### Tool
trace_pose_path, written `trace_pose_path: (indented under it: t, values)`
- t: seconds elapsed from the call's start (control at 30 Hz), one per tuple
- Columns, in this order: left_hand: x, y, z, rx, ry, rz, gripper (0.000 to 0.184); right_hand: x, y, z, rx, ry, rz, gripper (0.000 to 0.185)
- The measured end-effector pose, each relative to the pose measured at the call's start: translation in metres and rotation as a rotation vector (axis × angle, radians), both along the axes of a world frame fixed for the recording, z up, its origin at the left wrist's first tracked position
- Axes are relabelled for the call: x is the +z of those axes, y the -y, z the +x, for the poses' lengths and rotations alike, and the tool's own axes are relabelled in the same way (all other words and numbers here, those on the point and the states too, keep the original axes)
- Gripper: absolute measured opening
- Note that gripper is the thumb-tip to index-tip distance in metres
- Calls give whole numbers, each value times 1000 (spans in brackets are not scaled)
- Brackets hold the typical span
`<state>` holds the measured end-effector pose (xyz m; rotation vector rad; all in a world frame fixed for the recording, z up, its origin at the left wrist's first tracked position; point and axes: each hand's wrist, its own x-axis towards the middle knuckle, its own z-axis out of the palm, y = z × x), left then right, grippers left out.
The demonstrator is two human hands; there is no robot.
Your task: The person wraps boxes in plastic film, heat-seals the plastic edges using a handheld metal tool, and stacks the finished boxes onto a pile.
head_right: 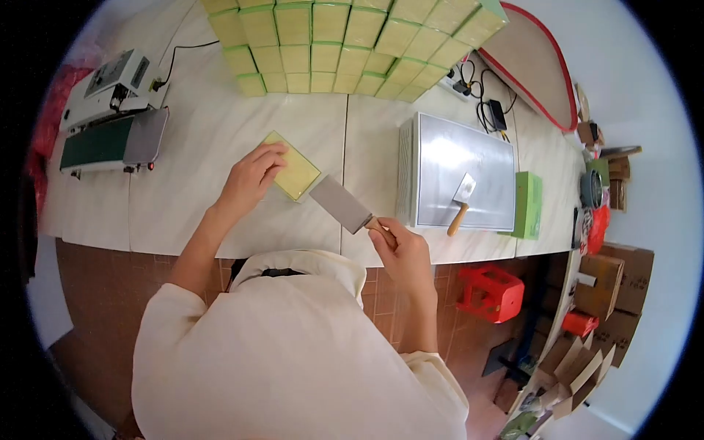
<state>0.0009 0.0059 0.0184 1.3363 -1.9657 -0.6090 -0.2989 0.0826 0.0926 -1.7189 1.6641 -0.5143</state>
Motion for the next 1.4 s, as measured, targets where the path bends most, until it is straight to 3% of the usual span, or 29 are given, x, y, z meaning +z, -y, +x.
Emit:
trace_pose_path:
  t: [0.13, 0.17, 0.33, 0.4, 0.53, 0.6, 0.7, 0.83, 1.0, 1.1, 1.4]
  values:
    - [-5, 2, 3, -32, 12, -29, 5, -23, 5, 15, -131, 70, -119, 22]
    - [-1, 2, 3, -37, -7, 16, 5, -35, 8, 22, -102, 57, -226, 22]
    - [15, -5, 16, -51, -34, 75, 10, -42, 20, 53, -41, -92, -249, 21]
    - [26, -9, 22, 36, -188, 314, 20, -44, 22, 60, 20, -132, -369, 19]
    - [7, -9, 45, 95, -277, 236, 33, -43, 22, 76, 75, -163, -356, 19]
    - [-5, -4, 53, 22, -307, 134, 45, -43, 23, 83, 131, -141, -417, 20]
    - [-5, -1, 53, -82, -217, 214, 52, -40, 24, 90, 173, -149, -402, 21]
    - [-2, 12, 51, -218, -152, 230, 49, -39, 27, 92, 233, -146, -389, 23]
    - [-8, 28, 45, -417, -176, 182, 13, -35, 29, 91, 267, -120, -348, 24]
    - [-14, 35, 38, -399, -228, 209, 6, -32, 32, 89, 298, -97, -326, 24]
    - [-12, 44, 31, -379, -208, 250, 11, -24, 31, 75, 327, -97, -304, 22]
